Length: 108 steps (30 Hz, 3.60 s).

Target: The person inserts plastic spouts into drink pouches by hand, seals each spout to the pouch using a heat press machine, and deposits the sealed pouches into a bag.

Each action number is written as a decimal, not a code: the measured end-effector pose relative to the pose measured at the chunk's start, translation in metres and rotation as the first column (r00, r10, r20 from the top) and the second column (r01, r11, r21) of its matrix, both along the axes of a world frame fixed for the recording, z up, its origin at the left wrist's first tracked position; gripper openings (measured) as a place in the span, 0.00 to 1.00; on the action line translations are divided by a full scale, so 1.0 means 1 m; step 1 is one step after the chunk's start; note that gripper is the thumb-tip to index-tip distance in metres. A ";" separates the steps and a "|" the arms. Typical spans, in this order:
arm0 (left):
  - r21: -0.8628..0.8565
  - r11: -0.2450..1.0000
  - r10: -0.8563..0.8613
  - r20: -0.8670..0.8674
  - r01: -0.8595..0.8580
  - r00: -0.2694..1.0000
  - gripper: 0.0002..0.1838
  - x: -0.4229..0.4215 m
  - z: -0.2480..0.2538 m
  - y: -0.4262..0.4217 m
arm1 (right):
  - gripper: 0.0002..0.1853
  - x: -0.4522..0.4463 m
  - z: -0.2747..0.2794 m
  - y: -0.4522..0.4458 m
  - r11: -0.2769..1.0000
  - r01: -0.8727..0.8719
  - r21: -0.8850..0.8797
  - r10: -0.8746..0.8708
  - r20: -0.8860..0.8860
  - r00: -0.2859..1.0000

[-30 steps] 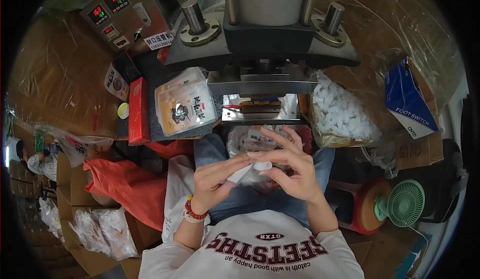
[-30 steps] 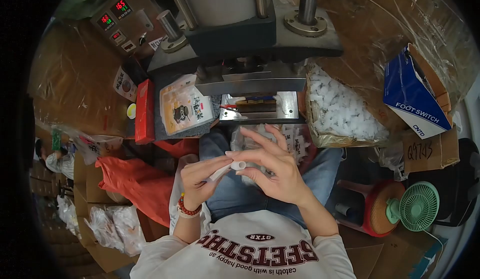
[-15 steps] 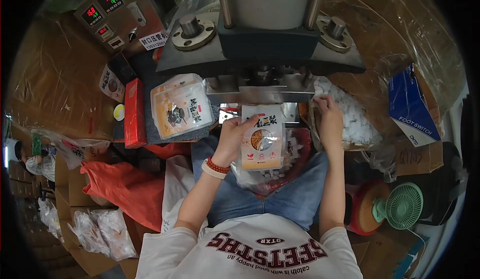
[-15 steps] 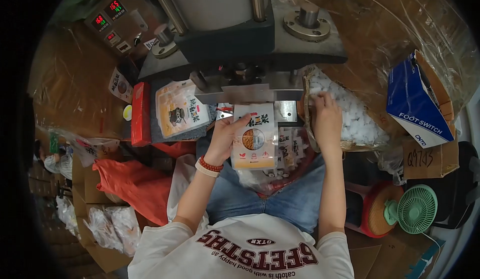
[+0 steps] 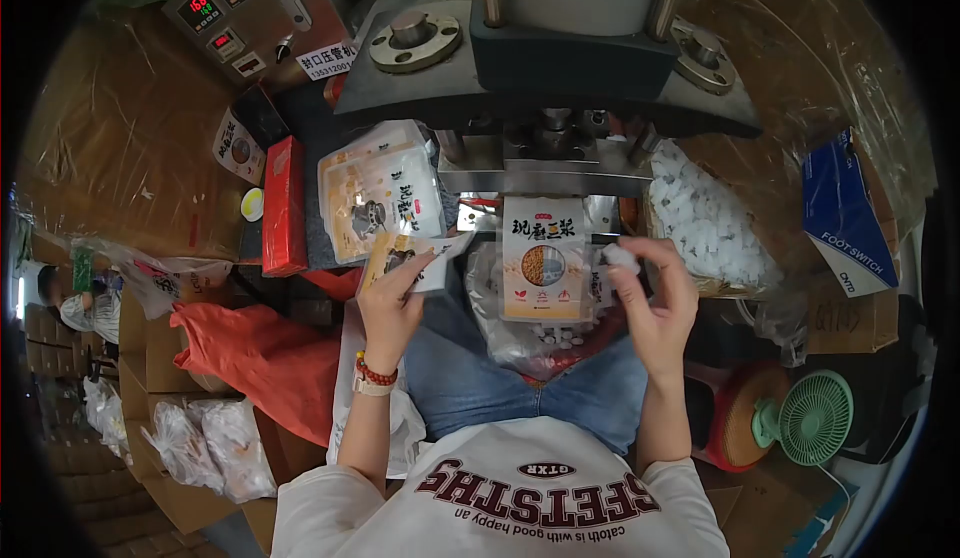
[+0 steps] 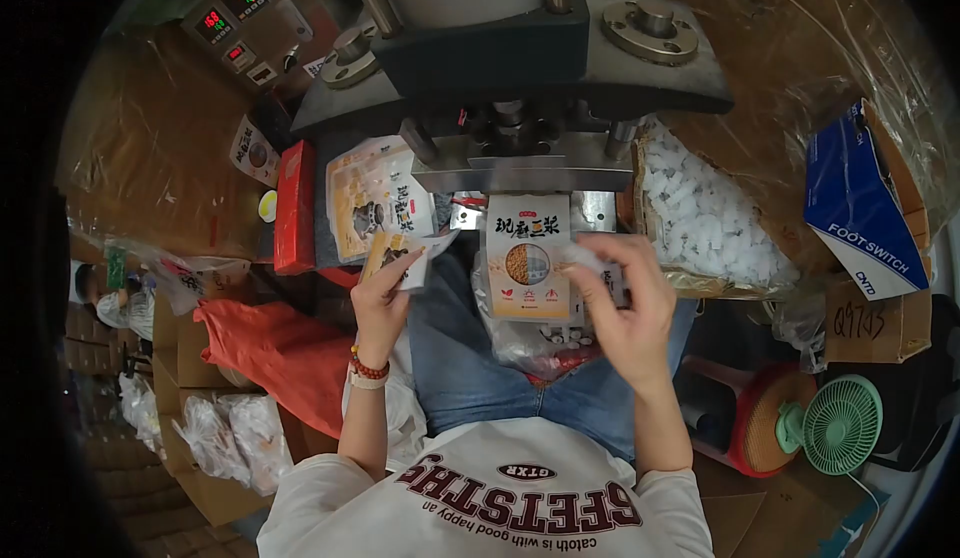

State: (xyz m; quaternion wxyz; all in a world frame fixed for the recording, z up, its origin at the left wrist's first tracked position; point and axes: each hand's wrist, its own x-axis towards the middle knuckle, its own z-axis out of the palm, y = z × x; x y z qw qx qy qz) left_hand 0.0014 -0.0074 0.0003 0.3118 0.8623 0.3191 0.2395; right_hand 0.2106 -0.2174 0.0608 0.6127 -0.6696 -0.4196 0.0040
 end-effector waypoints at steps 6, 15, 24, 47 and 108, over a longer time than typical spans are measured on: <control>0.408 0.903 -0.205 0.128 0.137 0.970 0.27 0.011 0.042 -0.044 | 0.15 -0.031 0.016 0.024 0.975 -0.064 -0.212 0.184 0.615 0.767; -0.490 0.704 -0.455 0.244 0.514 0.856 0.11 0.037 0.012 -0.049 | 0.20 -0.010 0.021 0.010 0.930 -0.279 -0.241 0.350 0.337 0.874; -0.874 0.205 0.110 0.468 0.440 0.877 0.14 0.115 -0.005 -0.028 | 0.14 0.080 -0.017 0.000 0.760 0.529 -0.378 -0.273 0.554 0.787; 0.418 0.894 -0.237 0.138 0.160 0.962 0.26 0.016 0.033 -0.037 | 0.14 -0.023 0.001 0.025 0.953 -0.277 -0.121 0.302 0.333 0.893; 0.318 0.909 -0.356 0.257 0.269 0.899 0.22 0.020 0.055 -0.049 | 0.20 -0.023 0.019 0.016 0.903 -0.382 -0.195 0.428 0.349 0.834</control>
